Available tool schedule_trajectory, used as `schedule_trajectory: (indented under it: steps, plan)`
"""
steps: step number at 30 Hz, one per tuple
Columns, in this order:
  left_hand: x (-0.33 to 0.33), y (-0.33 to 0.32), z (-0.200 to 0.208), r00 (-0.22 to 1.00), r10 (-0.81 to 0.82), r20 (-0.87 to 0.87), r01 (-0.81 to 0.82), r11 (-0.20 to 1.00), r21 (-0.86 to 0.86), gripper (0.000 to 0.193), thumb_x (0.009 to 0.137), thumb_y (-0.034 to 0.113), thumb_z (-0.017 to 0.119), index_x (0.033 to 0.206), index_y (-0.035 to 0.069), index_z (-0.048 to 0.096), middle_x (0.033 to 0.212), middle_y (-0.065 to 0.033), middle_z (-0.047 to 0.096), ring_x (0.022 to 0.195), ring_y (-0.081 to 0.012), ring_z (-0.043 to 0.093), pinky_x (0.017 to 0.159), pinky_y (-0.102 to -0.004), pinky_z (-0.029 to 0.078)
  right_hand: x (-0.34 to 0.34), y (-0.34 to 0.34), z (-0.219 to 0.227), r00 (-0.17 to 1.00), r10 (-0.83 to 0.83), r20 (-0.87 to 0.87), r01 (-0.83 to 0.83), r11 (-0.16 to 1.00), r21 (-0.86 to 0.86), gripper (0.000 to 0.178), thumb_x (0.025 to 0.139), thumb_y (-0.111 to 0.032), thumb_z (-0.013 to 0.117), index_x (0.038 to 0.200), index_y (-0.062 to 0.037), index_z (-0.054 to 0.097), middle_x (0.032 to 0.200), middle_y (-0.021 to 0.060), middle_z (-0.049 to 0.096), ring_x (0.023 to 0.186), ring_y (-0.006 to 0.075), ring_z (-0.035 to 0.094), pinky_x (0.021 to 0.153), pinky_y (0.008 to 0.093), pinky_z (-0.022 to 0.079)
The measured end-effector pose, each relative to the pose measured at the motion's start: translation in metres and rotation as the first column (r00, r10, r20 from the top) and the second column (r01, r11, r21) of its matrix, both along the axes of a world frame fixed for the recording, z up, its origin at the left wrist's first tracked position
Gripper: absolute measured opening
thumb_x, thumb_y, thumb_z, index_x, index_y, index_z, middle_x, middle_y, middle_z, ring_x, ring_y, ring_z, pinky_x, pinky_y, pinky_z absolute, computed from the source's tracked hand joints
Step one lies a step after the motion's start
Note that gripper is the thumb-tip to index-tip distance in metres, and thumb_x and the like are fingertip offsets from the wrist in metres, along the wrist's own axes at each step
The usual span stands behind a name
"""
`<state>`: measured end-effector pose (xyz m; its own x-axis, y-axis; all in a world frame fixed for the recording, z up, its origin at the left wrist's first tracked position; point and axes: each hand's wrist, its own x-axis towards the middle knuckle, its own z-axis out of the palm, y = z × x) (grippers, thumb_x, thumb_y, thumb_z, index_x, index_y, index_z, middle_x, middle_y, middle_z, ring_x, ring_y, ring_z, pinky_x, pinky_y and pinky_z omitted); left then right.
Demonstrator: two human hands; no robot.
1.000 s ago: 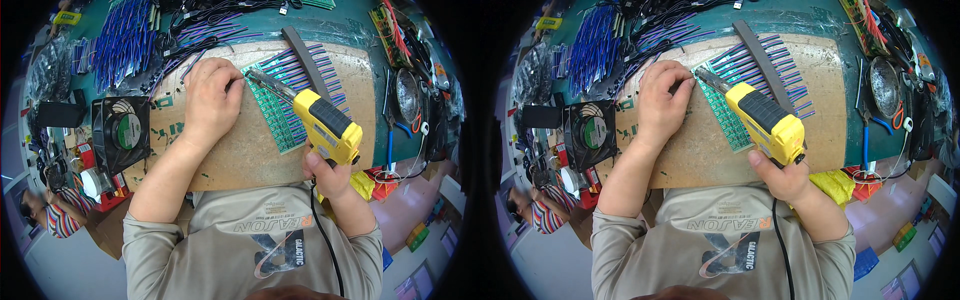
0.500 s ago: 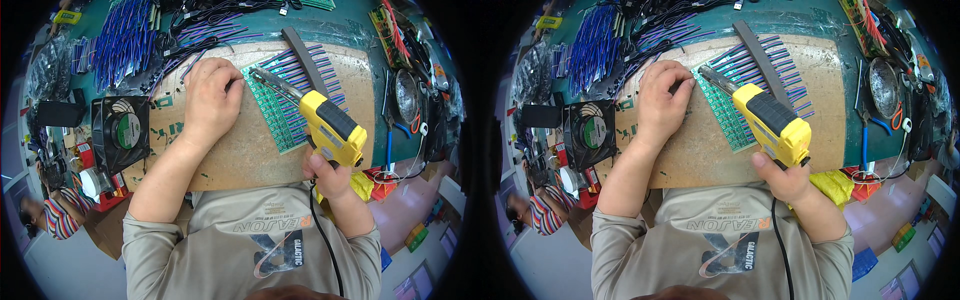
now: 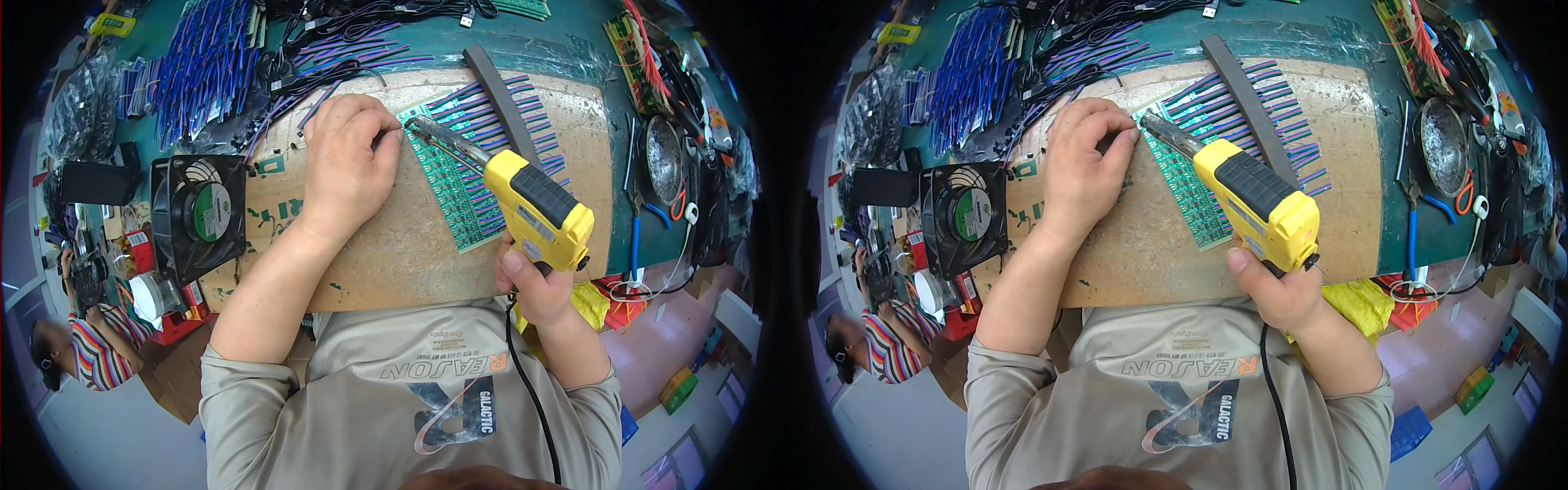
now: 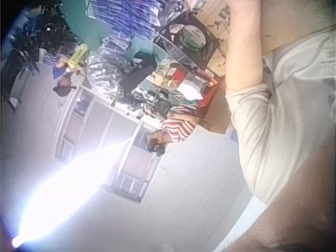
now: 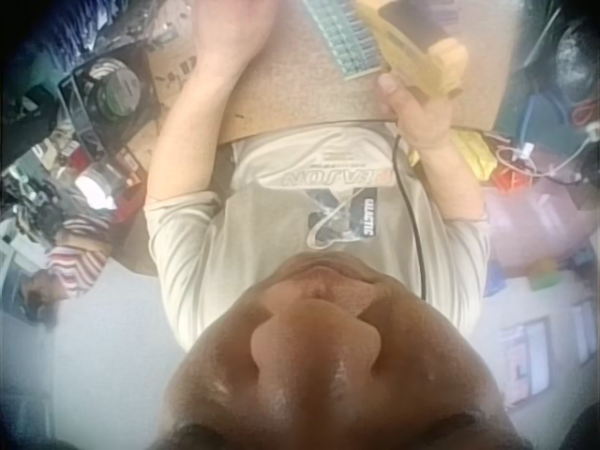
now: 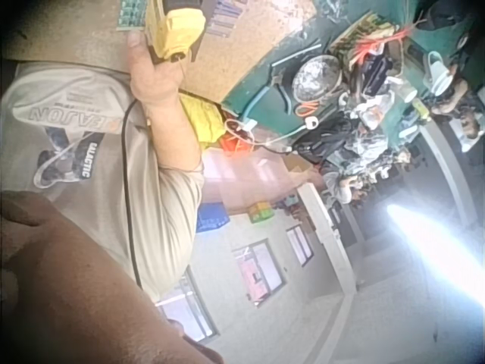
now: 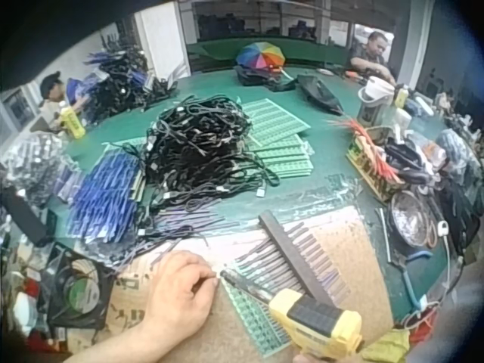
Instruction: Soldering wires onto a series of small green printed circuit boards.
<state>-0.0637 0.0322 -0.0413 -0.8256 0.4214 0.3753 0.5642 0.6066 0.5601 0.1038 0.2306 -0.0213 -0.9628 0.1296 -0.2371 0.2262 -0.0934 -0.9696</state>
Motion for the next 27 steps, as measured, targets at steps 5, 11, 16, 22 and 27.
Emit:
schedule_trajectory:
  steps: [5,11,16,22,27]
  plan:
    - [-0.0005,0.0004,-0.0012,1.000,-0.002,0.006,0.002,1.000,0.009,0.006,0.077,0.008,0.069,0.082,0.005,0.066,0.095,-0.0072,0.062,0.096,-0.0272,0.057,0.087,-0.0381,0.042,-0.0018,-0.0002,0.0037,1.000,-0.007,0.010,0.007,1.000,-0.014,0.033,0.086,-0.013,0.061,0.111,0.0045,0.049,0.064,0.0054,0.052,0.047,0.0120,0.047,0.045,0.0253,0.041]
    - [0.0000,-0.0001,-0.0001,1.000,0.004,0.008,-0.004,1.000,0.001,0.006,0.077,0.008,0.069,0.082,0.005,0.066,0.095,-0.0072,0.062,0.095,-0.0272,0.057,0.087,-0.0382,0.042,-0.0003,-0.0019,0.0008,1.000,-0.011,-0.008,0.012,0.999,0.036,0.033,0.086,-0.014,0.061,0.111,0.0042,0.049,0.064,0.0053,0.051,0.048,0.0121,0.047,0.045,0.0257,0.040]
    - [-0.0012,0.0000,-0.0016,1.000,-0.008,-0.008,0.008,1.000,0.012,0.006,0.076,0.007,0.069,0.082,0.005,0.066,0.094,-0.0074,0.062,0.094,-0.0273,0.057,0.086,-0.0383,0.043,0.0032,-0.0010,0.0002,1.000,-0.017,-0.023,0.016,1.000,-0.016,0.035,0.086,-0.016,0.062,0.111,0.0043,0.049,0.063,0.0050,0.050,0.048,0.0124,0.046,0.045,0.0260,0.040]
    - [-0.0009,-0.0003,-0.0017,1.000,-0.005,-0.006,0.005,1.000,0.012,0.006,0.076,0.007,0.069,0.082,0.005,0.066,0.094,-0.0075,0.062,0.094,-0.0276,0.057,0.086,-0.0384,0.043,0.0009,-0.0013,0.0051,0.999,-0.030,0.030,0.032,0.998,-0.049,0.042,0.084,-0.019,0.062,0.114,0.0059,0.048,0.064,0.0049,0.051,0.048,0.0123,0.046,0.045,0.0260,0.039]
    - [-0.0008,-0.0008,-0.0013,1.000,-0.003,-0.008,0.003,1.000,0.006,0.006,0.076,0.007,0.069,0.082,0.005,0.066,0.094,-0.0078,0.062,0.094,-0.0278,0.057,0.085,-0.0385,0.043,0.0005,-0.0005,0.0052,0.999,-0.011,0.054,0.014,0.999,-0.047,0.039,0.085,-0.017,0.061,0.113,0.0054,0.049,0.064,0.0049,0.051,0.048,0.0120,0.047,0.045,0.0256,0.040]
